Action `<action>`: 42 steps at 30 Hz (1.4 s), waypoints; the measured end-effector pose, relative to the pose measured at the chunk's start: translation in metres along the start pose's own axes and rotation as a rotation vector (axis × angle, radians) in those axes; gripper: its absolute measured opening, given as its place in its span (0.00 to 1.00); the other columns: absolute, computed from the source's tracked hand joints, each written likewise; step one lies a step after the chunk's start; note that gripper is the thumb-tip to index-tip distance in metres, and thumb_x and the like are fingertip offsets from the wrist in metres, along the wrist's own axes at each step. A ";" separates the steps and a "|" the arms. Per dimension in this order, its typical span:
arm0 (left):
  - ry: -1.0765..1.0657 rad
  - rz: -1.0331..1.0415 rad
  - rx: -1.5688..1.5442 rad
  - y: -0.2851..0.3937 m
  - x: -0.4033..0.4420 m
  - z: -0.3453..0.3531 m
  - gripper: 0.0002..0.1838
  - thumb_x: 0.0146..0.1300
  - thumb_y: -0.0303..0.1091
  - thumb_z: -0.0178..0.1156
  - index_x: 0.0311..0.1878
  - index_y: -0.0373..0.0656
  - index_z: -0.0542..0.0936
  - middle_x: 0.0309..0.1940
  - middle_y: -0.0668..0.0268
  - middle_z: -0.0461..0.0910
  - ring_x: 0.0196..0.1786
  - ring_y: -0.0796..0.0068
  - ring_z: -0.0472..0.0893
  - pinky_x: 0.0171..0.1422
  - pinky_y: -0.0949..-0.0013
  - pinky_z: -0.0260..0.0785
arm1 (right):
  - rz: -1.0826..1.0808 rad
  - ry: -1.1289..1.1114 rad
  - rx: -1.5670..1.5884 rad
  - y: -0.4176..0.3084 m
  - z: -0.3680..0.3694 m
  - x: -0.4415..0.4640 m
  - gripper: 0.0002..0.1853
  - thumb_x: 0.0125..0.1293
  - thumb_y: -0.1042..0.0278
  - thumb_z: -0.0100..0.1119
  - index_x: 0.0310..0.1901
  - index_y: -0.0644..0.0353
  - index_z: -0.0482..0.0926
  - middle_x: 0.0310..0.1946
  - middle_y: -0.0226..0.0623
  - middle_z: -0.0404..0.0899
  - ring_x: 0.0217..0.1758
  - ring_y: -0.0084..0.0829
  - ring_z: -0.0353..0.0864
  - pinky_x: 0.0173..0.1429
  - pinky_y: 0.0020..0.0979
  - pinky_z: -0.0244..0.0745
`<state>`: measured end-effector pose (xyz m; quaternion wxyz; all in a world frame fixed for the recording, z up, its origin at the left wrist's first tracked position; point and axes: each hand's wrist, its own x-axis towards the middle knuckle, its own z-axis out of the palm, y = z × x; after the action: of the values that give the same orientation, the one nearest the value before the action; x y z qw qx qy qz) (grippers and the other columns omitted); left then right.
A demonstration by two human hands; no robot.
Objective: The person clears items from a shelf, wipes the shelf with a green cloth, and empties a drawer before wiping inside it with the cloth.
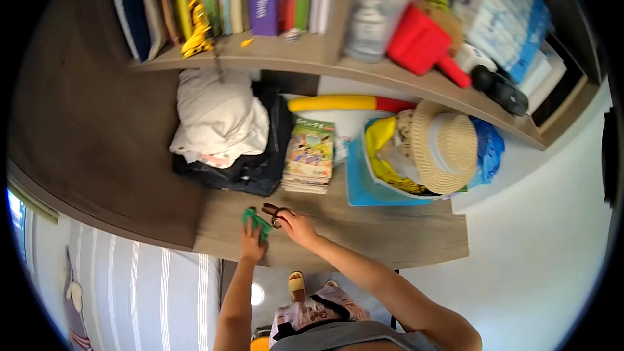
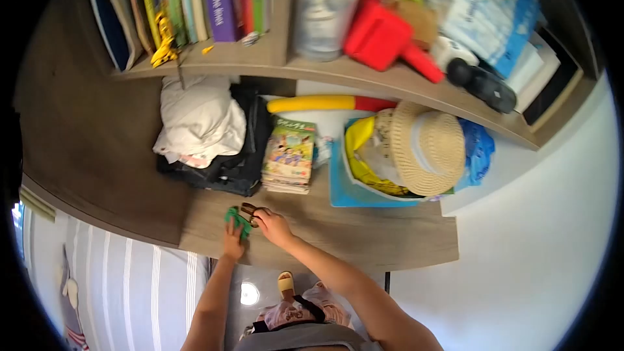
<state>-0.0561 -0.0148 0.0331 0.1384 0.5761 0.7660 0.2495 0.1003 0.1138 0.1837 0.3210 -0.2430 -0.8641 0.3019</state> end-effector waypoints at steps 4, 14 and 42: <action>0.003 0.040 -0.252 0.068 0.016 0.029 0.31 0.35 0.10 0.51 0.45 0.49 0.82 0.63 0.60 0.68 0.63 0.44 0.64 0.65 0.53 0.61 | -0.383 0.383 -0.063 -0.076 -0.145 0.035 0.12 0.56 0.75 0.61 0.43 0.62 0.78 0.40 0.40 0.79 0.36 0.39 0.81 0.38 0.34 0.78; 0.097 0.185 -0.596 0.189 0.056 0.006 0.31 0.38 0.10 0.46 0.47 0.46 0.81 0.60 0.55 0.71 0.58 0.49 0.71 0.58 0.61 0.66 | -0.304 0.865 -0.243 -0.099 -0.406 0.097 0.09 0.64 0.77 0.51 0.45 0.62 0.77 0.38 0.43 0.78 0.39 0.41 0.80 0.44 0.31 0.74; -0.390 0.120 0.183 0.200 0.004 0.033 0.24 0.61 0.41 0.50 0.61 0.50 0.73 0.71 0.54 0.55 0.73 0.53 0.52 0.72 0.47 0.45 | -0.637 1.028 -0.560 -0.075 -0.418 0.125 0.19 0.54 0.71 0.62 0.49 0.61 0.75 0.48 0.43 0.75 0.51 0.45 0.73 0.57 0.39 0.66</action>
<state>0.1218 0.0389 0.1144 0.2159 0.6680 0.7086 0.0706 0.2920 0.2908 0.5411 0.6904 -0.1629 -0.6765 -0.1977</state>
